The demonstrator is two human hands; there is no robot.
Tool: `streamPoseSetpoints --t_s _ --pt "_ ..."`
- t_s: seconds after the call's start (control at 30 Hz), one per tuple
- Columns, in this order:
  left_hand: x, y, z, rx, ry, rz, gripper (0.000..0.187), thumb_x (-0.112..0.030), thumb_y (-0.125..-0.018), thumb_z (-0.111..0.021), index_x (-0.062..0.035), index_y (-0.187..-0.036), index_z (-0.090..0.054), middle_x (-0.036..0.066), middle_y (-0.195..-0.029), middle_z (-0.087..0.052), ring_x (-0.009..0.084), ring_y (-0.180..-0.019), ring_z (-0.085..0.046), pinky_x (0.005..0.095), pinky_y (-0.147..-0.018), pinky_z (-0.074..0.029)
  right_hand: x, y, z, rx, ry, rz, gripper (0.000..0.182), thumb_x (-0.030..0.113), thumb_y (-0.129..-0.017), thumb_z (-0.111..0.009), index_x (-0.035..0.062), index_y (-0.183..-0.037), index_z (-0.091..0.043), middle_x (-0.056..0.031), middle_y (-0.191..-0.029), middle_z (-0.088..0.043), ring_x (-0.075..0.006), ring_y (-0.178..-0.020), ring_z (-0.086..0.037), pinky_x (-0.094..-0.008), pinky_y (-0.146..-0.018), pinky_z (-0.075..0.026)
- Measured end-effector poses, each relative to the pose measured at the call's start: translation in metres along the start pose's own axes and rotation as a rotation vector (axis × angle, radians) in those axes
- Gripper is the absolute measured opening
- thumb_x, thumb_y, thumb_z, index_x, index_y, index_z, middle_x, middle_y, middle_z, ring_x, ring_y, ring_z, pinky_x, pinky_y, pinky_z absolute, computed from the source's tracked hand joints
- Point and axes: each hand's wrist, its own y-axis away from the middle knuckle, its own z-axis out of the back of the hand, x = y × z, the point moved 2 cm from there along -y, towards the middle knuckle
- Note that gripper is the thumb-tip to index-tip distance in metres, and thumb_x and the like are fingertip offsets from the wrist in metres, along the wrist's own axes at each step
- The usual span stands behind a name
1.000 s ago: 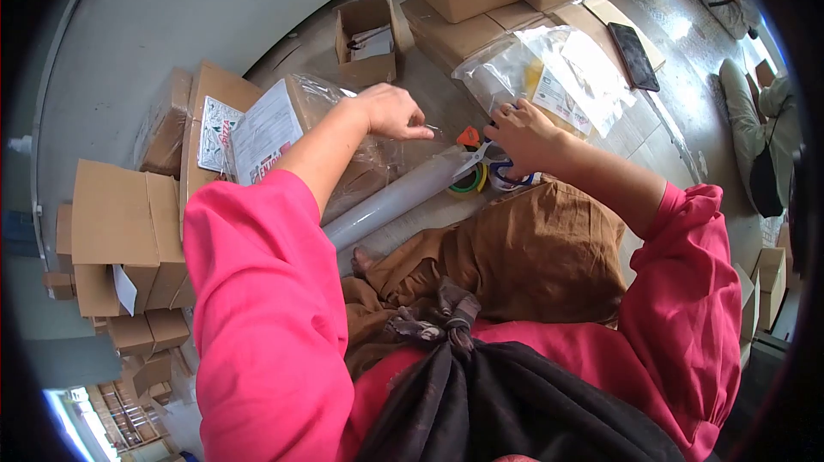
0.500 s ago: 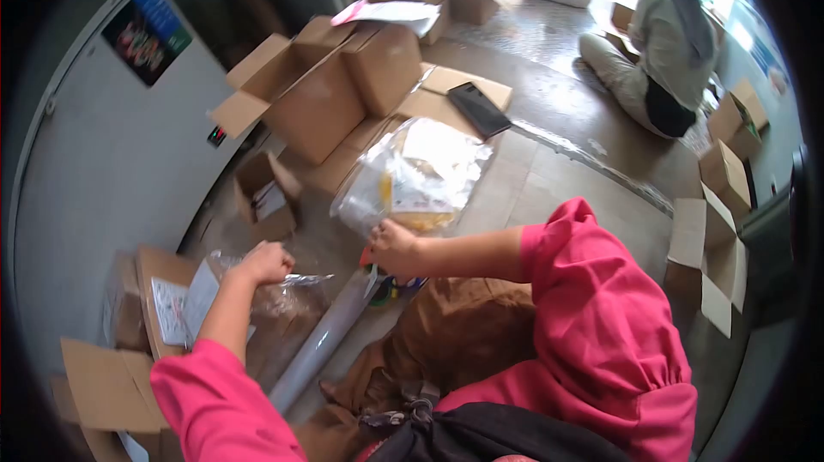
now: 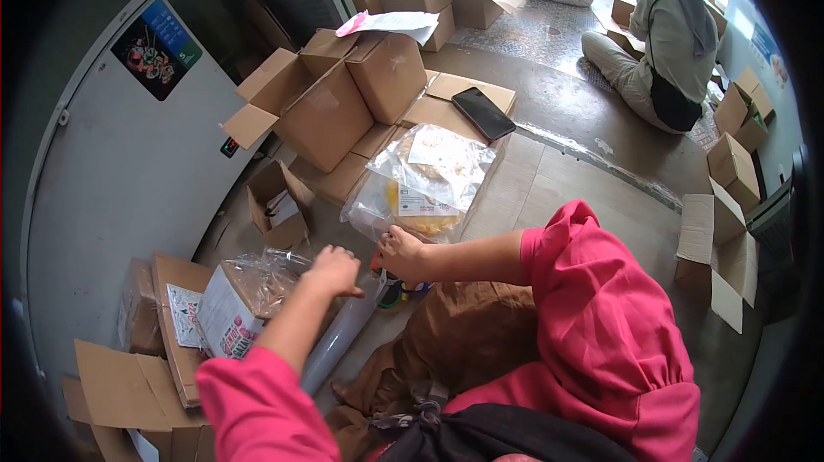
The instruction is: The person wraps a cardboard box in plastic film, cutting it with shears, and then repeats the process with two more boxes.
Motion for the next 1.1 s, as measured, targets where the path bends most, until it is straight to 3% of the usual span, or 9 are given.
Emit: streamPoseSetpoints --t_s 0.03,0.1,0.13,0.2,0.33,0.6,0.73,0.93,1.1 --pt "-0.005 -0.005 -0.003 0.0 -0.002 0.001 0.04 -0.041 -0.069 -0.063 -0.0086 -0.093 -0.065 0.009 -0.103 -0.061 0.021 -0.101 -0.054 0.0357 -0.092 -0.038 0.0 0.0 -0.001 -0.019 -0.005 -0.001 0.066 0.048 -0.056 -0.07 0.012 -0.108 -0.053 -0.0091 -0.112 -0.048 -0.0237 -0.109 -0.042 -0.0336 -0.084 -0.03" --pt "-0.012 -0.013 -0.016 0.331 0.124 0.065 0.032 -0.031 -0.073 -0.059 -0.0059 -0.092 -0.065 0.013 -0.1 -0.062 0.0241 -0.098 -0.057 0.0356 -0.088 -0.041 -0.002 -0.002 -0.002 -0.01 -0.003 0.016 0.066 0.047 -0.055 -0.071 0.0121 -0.108 -0.053 -0.0094 -0.112 -0.048 -0.0237 -0.109 -0.042 -0.0332 -0.085 -0.03" --pt "-0.012 -0.017 -0.024 0.328 0.127 0.065 0.032 -0.031 -0.073 -0.059 -0.0059 -0.092 -0.065 0.013 -0.1 -0.062 0.0241 -0.098 -0.057 0.0356 -0.088 -0.041 -0.003 -0.003 -0.004 -0.005 -0.003 0.036 0.066 0.047 -0.055 -0.071 0.0121 -0.108 -0.053 -0.0096 -0.112 -0.048 -0.0236 -0.109 -0.043 -0.0328 -0.085 -0.03" --pt "-0.008 -0.017 -0.036 0.26 0.255 0.172 0.025 -0.023 -0.074 -0.055 -0.0059 -0.089 -0.066 0.015 -0.094 -0.063 0.0274 -0.091 -0.06 0.0369 -0.081 -0.044 -0.003 -0.003 -0.009 -0.049 0.043 0.043 0.067 0.047 -0.054 -0.071 0.0121 -0.109 -0.053 -0.0095 -0.112 -0.048 -0.023 -0.109 -0.042 -0.0324 -0.086 -0.03" --pt "-0.015 -0.005 -0.032 0.194 0.317 0.16 0.021 -0.019 -0.075 -0.05 -0.0077 -0.083 -0.066 0.016 -0.088 -0.063 0.032 -0.086 -0.06 0.0394 -0.077 -0.046 0.001 -0.001 -0.014 -0.157 0.057 0.062 0.071 0.048 -0.053 -0.071 0.0113 -0.11 -0.05 -0.0088 -0.11 -0.048 -0.0213 -0.108 -0.042 -0.0315 -0.087 -0.029" --pt "-0.031 0.006 -0.032 -0.056 0.166 -0.095 0.017 -0.022 -0.076 -0.051 -0.0131 -0.075 -0.066 0.009 -0.081 -0.063 0.0219 -0.085 -0.057 0.0358 -0.075 -0.038 0.022 -0.012 -0.026 -0.121 -0.026 0.106 0.077 0.053 -0.052 -0.071 0.011 -0.113 -0.05 -0.0094 -0.115 -0.048 -0.0238 -0.114 -0.04 -0.0341 -0.093 -0.026" --pt "-0.028 0.016 -0.024 -0.115 0.148 -0.085 0.016 -0.022 -0.077 -0.052 -0.0142 -0.075 -0.066 0.005 -0.079 -0.062 0.0195 -0.085 -0.056 0.0357 -0.074 -0.038 0.028 -0.016 -0.036 -0.275 -0.07 0.151 0.069 0.05 -0.05 -0.072 0.009 -0.103 -0.056 -0.0081 -0.101 -0.054 -0.0222 -0.102 -0.049 -0.0317 -0.088 -0.031" --pt "-0.026 0.031 -0.018 -0.209 0.175 -0.084 0.017 -0.027 -0.079 -0.053 -0.0164 -0.078 -0.066 0.001 -0.079 -0.062 0.0176 -0.086 -0.055 0.0346 -0.074 -0.036 0.037 -0.02 -0.033 -0.179 -0.198 0.204 0.065 0.048 -0.052 -0.07 0.0078 -0.101 -0.055 -0.0106 -0.101 -0.052 -0.0236 -0.1 -0.048 -0.033 -0.088 -0.032" --pt "-0.028 0.035 -0.018 -0.238 0.206 -0.078 0.017 -0.028 -0.08 -0.053 -0.0165 -0.081 -0.066 0.001 -0.08 -0.062 0.0178 -0.086 -0.055 0.0353 -0.073 -0.037 0.043 -0.026 -0.036 -0.248 -0.193 0.2 0.066 0.05 -0.054 -0.068 0.0081 -0.103 -0.055 -0.0106 -0.1 -0.052 -0.0241 -0.097 -0.049 -0.0333 -0.087 -0.032"
